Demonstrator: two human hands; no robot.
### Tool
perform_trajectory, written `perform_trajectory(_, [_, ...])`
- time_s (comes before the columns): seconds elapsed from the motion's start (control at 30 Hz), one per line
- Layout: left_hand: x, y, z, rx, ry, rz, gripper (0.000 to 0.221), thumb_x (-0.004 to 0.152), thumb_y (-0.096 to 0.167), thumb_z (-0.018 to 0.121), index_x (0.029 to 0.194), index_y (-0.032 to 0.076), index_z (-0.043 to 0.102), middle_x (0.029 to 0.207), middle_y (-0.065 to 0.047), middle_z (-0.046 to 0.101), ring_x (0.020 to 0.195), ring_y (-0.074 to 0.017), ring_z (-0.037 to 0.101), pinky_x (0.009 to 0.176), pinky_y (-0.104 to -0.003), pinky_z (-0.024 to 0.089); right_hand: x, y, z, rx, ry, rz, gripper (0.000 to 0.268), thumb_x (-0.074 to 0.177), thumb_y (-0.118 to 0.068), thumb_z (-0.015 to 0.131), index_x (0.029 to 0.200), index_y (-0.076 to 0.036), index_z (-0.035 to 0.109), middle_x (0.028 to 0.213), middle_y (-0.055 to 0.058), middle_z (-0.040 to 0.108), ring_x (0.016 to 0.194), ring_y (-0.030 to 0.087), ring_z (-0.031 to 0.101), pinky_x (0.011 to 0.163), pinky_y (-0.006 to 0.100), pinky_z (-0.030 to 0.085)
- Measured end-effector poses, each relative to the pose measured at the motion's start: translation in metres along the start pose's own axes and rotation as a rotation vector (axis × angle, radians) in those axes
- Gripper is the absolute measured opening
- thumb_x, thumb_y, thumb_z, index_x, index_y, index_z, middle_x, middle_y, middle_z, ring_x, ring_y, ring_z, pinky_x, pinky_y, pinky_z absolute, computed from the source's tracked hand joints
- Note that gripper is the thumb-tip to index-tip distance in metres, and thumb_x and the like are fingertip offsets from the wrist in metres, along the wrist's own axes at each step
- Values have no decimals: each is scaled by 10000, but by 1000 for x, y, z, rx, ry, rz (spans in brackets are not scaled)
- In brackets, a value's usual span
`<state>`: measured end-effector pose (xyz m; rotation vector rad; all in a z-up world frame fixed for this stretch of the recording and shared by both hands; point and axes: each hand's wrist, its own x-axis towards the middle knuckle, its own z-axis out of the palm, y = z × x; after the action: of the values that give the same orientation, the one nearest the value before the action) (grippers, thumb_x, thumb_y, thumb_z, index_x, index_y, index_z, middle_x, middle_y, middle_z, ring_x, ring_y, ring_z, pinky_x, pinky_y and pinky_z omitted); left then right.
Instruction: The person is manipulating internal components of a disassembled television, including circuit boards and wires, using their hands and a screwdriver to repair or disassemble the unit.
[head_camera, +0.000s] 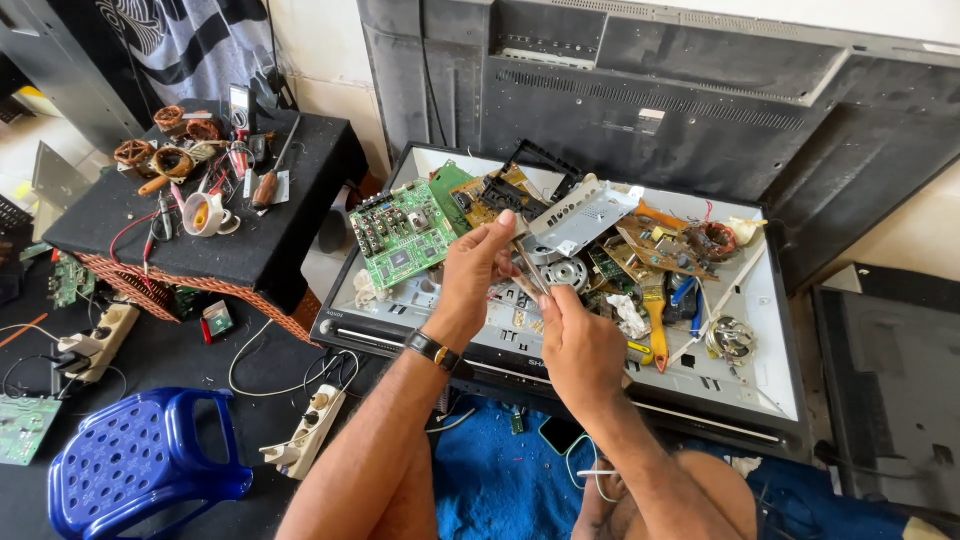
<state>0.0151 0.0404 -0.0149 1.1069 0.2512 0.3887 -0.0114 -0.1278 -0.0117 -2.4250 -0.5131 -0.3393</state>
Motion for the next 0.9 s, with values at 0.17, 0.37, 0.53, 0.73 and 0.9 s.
perform_trajectory(0.17, [-2,5,0,-120,-125,-18,453,965,440,684,1074,0,703,781,-105,642,676,-190,716,711,-341,615,6,2,-5,680,-192,163,291,1066,-328,487,973,-115,662,462,3,418,356,144,401,373,260,315])
perform_trajectory(0.37, [-11,22,7,-323,-382,-4,541,1018,377,594,1371,-31,566,1175,-202,714,1052,-284,736,904,-421,607,9,1,-16,1359,-385,353,249,1080,-217,494,954,-21,580,541,-60,209,331,39,266,314,183,239])
perform_trajectory(0.53, [0,12,4,-357,-297,41,459,975,274,685,1294,-44,596,1158,-270,713,1028,-354,739,906,-465,612,10,0,-13,581,-196,15,342,1099,-287,457,932,-64,656,485,3,426,355,116,410,370,242,353])
perform_trajectory(0.73, [8,24,-5,-411,-116,58,459,951,338,707,1242,-7,622,1159,-243,719,1005,-301,751,899,-438,623,-4,-1,-22,47,-5,-34,195,1042,-359,552,974,-203,648,475,77,599,451,285,649,494,355,490])
perform_trajectory(0.9, [11,20,-13,-462,-115,-26,477,966,402,671,1205,-10,655,1189,-209,725,1062,-313,737,931,-454,613,-3,-3,-35,275,-123,112,304,1032,-450,495,994,-216,685,569,154,659,622,388,700,623,487,528])
